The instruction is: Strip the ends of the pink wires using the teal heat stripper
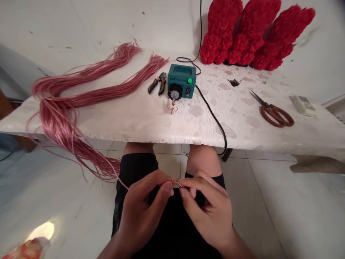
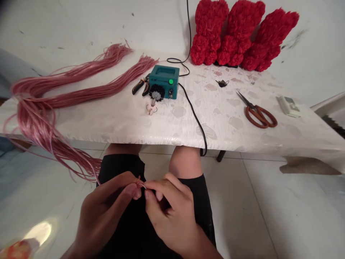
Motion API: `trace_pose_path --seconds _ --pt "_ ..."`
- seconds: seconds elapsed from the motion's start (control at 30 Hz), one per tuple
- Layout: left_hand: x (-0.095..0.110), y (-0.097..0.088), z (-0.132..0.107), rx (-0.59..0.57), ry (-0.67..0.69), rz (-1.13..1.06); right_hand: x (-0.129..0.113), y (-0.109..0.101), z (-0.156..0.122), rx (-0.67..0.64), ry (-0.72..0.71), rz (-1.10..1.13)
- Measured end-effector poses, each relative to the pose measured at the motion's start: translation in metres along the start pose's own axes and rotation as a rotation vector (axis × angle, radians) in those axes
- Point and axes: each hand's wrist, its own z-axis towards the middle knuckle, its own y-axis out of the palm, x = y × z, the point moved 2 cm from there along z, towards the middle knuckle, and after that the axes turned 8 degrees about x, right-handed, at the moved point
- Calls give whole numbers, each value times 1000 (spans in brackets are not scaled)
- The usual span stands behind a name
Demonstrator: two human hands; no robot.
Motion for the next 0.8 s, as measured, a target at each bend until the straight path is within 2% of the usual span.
trace_pose_path --seconds 0.13,0.27,0.37,0.43,0.5,0.67,0.8 --pt "2 -3 2 49 -13 23 2 -8 1 -61 6 -23" --pt "4 -6 4 38 -23 5 4 -19 11 -59 7 -19" --pt "5 -7 5 -86 -47 -50 3 -23 24 -91 -15 24" --pt "5 -6 5 -188 -57 -110 2 -23 32 -164 -30 66" --pt "4 -5 5 -223 -63 -163 0 -21 37 -248 -36 90" --pt "2 -6 4 -113 -50 -127 2 -17 36 -385 47 90" --pt "2 -7 5 -47 -25 -54 7 -19 31 -397 114 72"
